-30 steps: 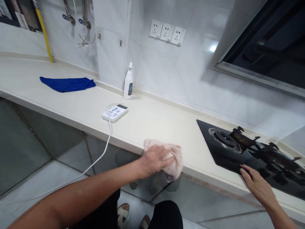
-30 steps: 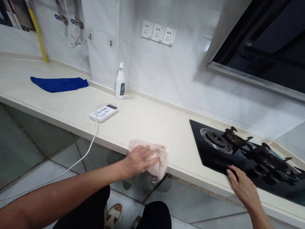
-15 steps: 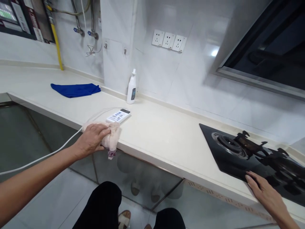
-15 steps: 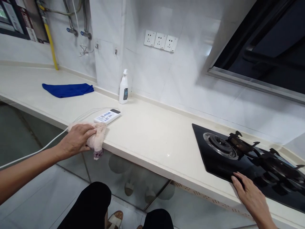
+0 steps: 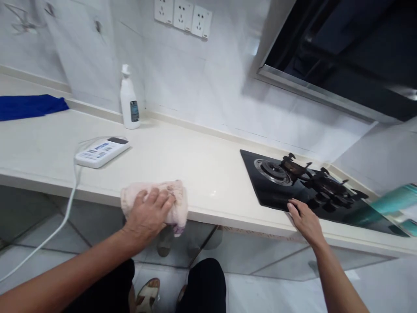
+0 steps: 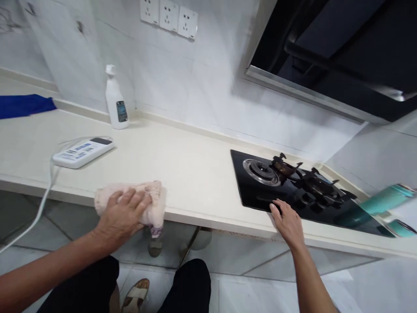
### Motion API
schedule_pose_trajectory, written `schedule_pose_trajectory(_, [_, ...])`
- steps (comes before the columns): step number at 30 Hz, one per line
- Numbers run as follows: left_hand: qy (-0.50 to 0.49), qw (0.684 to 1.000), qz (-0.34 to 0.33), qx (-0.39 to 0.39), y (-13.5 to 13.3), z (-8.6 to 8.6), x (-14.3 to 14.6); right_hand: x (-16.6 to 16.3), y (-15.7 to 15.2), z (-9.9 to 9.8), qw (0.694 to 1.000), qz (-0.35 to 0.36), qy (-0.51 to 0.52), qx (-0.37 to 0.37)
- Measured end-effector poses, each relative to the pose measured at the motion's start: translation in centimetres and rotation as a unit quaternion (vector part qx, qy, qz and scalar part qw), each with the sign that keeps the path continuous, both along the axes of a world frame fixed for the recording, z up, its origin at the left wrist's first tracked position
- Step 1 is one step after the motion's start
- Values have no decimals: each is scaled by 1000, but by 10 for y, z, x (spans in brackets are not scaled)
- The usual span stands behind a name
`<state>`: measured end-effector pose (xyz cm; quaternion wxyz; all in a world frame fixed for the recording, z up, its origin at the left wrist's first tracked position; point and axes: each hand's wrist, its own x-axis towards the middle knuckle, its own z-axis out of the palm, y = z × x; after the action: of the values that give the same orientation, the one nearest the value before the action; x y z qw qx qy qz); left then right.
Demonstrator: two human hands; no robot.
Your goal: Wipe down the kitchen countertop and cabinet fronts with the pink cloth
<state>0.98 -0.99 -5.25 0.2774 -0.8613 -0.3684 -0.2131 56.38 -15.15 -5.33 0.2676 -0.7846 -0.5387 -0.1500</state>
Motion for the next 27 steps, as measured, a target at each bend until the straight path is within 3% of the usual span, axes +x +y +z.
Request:
schedule_pose_trajectory(6, [7, 994, -106, 32, -42, 3, 143, -9, 1, -2, 1000, -7, -15, 14])
schedule_pose_trajectory(11, [32, 979, -201, 0, -62, 6, 233, -9, 2, 6, 999, -2, 15, 30])
schedule_pose_trajectory(13, [41, 973, -226, -21, -70, 11, 260, -25, -2, 13, 994, -3, 44, 96])
schedule_pose_trajectory(16, [45, 967, -244, -51, -81, 20, 287, -86, -11, 16, 962, 32, 89, 255])
schedule_pose_trajectory(18, [45, 964, -251, -70, -85, 25, 294, -140, -17, 8, 935, 85, 127, 319])
schedule_pose_trajectory(21, [53, 957, -270, -96, -80, 31, 280, -211, -19, -10, 919, 129, 154, 340])
schedule_pose_trajectory(24, [71, 940, -314, -109, -61, 36, 239, -243, -14, -21, 935, 179, 114, 283])
schedule_pose_trajectory(27, [46, 913, -376, -152, -37, 37, 184, -246, -8, -21, 959, 227, 15, 169])
